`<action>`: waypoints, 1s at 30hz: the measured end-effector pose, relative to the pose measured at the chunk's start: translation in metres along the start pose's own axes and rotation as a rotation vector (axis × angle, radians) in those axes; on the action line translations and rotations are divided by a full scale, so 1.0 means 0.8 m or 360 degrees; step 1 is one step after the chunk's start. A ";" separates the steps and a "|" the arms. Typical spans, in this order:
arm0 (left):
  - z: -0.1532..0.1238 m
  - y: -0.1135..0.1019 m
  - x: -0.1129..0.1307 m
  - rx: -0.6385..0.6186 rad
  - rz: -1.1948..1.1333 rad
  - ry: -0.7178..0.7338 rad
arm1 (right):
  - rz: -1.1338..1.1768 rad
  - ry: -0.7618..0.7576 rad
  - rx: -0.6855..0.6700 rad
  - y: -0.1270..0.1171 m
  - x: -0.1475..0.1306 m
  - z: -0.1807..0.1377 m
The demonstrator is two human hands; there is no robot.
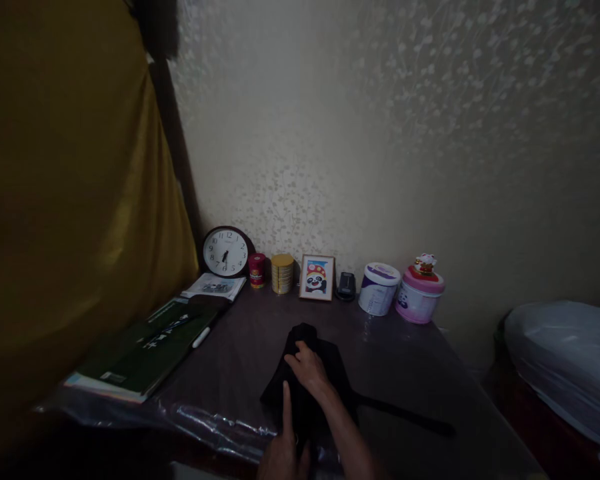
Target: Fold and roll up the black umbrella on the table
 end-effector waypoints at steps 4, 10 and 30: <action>0.006 0.002 -0.002 -0.0046 0.0105 0.0070 | 0.0089 -0.0065 -0.0044 0.003 0.001 0.002; 0.011 0.004 -0.004 -0.0069 0.0238 0.0053 | 0.0277 -0.0240 -0.0274 0.007 0.001 0.002; 0.020 0.005 -0.007 -0.0112 0.0192 -0.0235 | 0.0110 -0.0884 0.0286 0.002 0.073 0.002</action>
Point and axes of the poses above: each hand's wrist, its own z-axis towards the middle knuckle, its own y-axis out of the palm, x = y × z, the point moved 1 cm from there along z, towards the middle knuckle, and after that the axes turned 15 degrees about -y, right-handed, at the moved point
